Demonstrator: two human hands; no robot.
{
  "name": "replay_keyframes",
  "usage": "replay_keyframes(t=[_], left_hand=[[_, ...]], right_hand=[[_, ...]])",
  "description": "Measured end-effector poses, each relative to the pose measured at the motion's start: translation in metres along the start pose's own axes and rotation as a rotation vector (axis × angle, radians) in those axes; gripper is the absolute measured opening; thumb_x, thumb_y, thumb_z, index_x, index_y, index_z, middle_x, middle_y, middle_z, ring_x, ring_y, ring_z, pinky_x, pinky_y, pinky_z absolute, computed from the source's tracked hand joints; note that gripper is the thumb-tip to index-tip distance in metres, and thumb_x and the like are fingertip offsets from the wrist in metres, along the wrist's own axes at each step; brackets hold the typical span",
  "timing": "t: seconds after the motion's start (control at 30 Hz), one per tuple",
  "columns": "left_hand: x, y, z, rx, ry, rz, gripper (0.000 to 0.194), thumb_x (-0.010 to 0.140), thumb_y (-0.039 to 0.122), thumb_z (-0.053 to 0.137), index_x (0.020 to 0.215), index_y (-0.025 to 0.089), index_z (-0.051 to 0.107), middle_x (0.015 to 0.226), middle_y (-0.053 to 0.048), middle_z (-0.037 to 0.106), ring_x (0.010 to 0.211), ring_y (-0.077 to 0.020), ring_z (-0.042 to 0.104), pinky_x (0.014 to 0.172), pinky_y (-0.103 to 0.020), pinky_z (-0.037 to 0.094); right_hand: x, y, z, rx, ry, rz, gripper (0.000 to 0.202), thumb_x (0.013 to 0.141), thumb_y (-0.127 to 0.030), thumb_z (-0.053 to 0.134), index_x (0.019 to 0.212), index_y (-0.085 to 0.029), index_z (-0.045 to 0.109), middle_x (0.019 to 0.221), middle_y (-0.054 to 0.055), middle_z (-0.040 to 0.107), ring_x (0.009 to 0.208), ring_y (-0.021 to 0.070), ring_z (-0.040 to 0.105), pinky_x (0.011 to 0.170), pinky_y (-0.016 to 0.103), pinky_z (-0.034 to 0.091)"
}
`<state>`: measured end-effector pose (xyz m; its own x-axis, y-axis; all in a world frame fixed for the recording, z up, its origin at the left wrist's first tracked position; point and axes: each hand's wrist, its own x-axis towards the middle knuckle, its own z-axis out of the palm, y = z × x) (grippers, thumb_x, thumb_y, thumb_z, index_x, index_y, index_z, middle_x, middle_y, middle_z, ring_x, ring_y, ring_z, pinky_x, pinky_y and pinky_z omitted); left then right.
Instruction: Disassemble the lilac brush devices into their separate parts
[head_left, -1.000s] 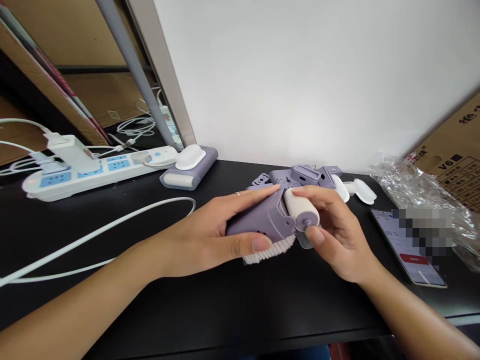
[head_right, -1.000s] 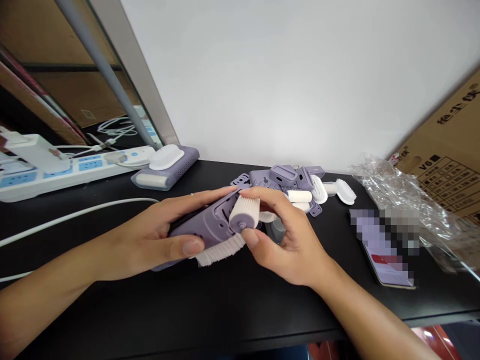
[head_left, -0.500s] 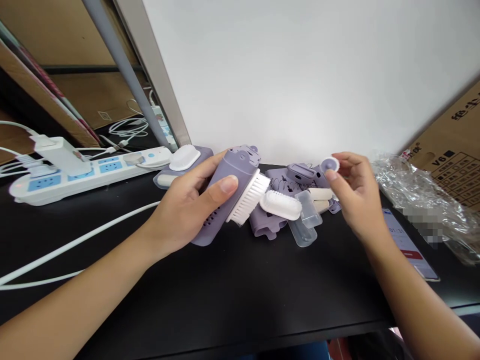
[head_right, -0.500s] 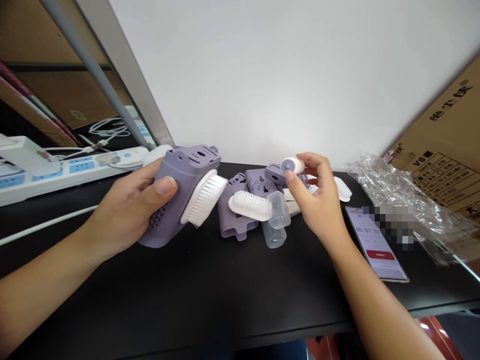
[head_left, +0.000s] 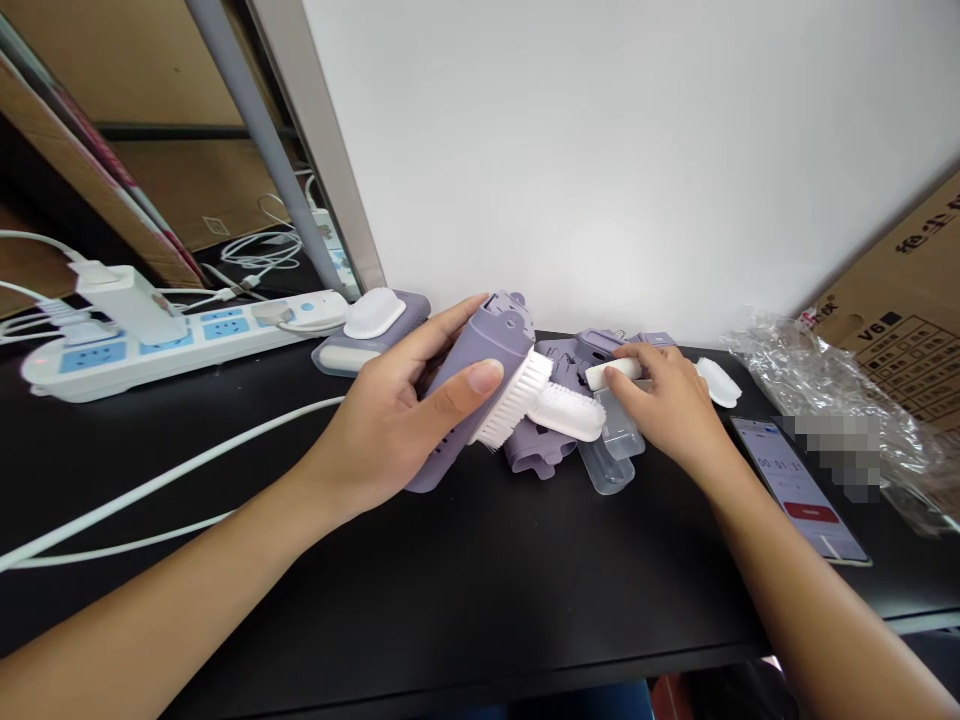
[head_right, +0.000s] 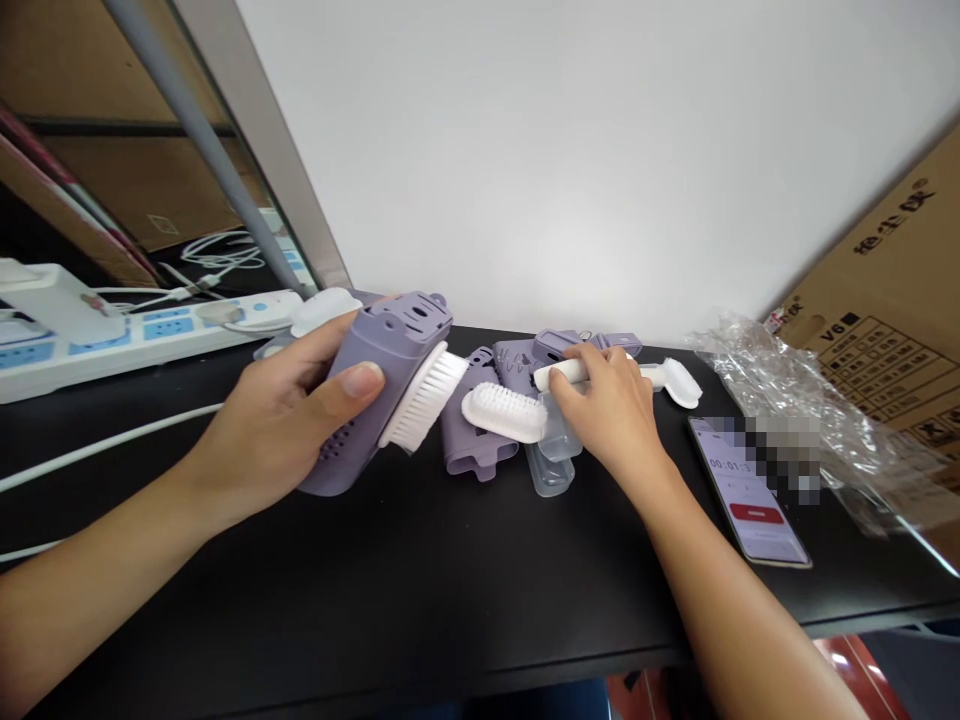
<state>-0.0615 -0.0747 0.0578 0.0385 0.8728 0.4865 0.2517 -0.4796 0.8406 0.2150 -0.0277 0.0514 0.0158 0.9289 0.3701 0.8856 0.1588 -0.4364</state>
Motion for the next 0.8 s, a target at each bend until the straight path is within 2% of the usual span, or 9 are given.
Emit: replay_keyframes(t=[0.23,0.37,0.43,0.5,0.6,0.67,0.73,0.8], left_hand=[[0.0,-0.001,0.003,-0.079,0.0,-0.052,0.082,0.091,0.073,0.074,0.152,0.019,0.067,0.151,-0.011,0.072,0.135,-0.0388,0.069,0.117,-0.049,0.055],[0.001,0.0,0.005,-0.148,0.029,-0.083,0.083,0.089,0.074,0.077,0.15,0.019,0.069,0.144,-0.011,0.075,0.136,-0.0404,0.067,0.117,-0.049,0.052],[0.001,0.0,0.005,-0.172,0.046,-0.091,0.079,0.088,0.073,0.078,0.147,0.02,0.072,0.139,-0.01,0.078,0.134,-0.0387,0.068,0.112,-0.044,0.053],[0.001,-0.001,0.005,-0.213,0.041,-0.093,0.072,0.09,0.071,0.077,0.143,0.022,0.075,0.133,-0.009,0.08,0.127,-0.0351,0.071,0.101,-0.036,0.057],[0.001,-0.002,0.004,-0.312,0.034,-0.133,0.061,0.093,0.067,0.076,0.137,0.025,0.077,0.121,-0.005,0.083,0.105,-0.0271,0.077,0.078,-0.027,0.058],[0.003,-0.003,0.003,-0.4,0.075,-0.199,0.058,0.092,0.067,0.078,0.132,0.026,0.079,0.112,-0.003,0.084,0.09,-0.0222,0.077,0.068,-0.024,0.058],[0.004,-0.001,0.003,-0.509,0.109,-0.292,0.054,0.091,0.067,0.078,0.127,0.026,0.08,0.106,-0.002,0.085,0.082,-0.0204,0.076,0.066,-0.025,0.06],[0.006,0.002,0.003,-0.614,0.097,-0.39,0.053,0.094,0.066,0.073,0.128,0.025,0.079,0.109,-0.004,0.085,0.084,-0.023,0.079,0.071,-0.031,0.065]], right_hand=[[0.001,0.006,-0.004,0.06,0.002,0.006,0.042,0.098,-0.05,0.058,0.127,-0.027,0.078,0.124,0.015,0.072,0.122,0.0375,0.066,0.106,0.059,0.049],[0.002,0.008,-0.006,0.092,0.019,-0.007,0.04,0.099,-0.054,0.056,0.117,-0.028,0.08,0.12,0.014,0.074,0.113,0.0362,0.067,0.101,0.058,0.05],[0.002,0.01,-0.006,0.111,0.036,-0.021,0.041,0.101,-0.056,0.054,0.113,-0.027,0.08,0.116,0.013,0.075,0.111,0.0358,0.067,0.1,0.058,0.051],[0.002,0.011,-0.006,0.13,0.059,-0.038,0.042,0.102,-0.057,0.053,0.112,-0.027,0.08,0.116,0.013,0.075,0.113,0.0359,0.067,0.101,0.057,0.05],[0.002,0.013,-0.006,0.152,0.093,-0.068,0.041,0.103,-0.058,0.053,0.112,-0.027,0.079,0.119,0.013,0.076,0.117,0.0354,0.067,0.105,0.057,0.049],[0.0,0.012,-0.006,0.169,0.119,-0.081,0.039,0.103,-0.057,0.054,0.112,-0.027,0.079,0.121,0.012,0.077,0.117,0.035,0.067,0.104,0.056,0.049],[-0.003,0.01,-0.006,0.193,0.151,-0.11,0.036,0.103,-0.055,0.056,0.112,-0.028,0.079,0.121,0.011,0.078,0.117,0.0347,0.067,0.101,0.055,0.05],[-0.007,0.007,-0.005,0.206,0.172,-0.163,0.033,0.104,-0.052,0.057,0.111,-0.028,0.079,0.119,0.011,0.079,0.115,0.0343,0.068,0.101,0.055,0.05]])
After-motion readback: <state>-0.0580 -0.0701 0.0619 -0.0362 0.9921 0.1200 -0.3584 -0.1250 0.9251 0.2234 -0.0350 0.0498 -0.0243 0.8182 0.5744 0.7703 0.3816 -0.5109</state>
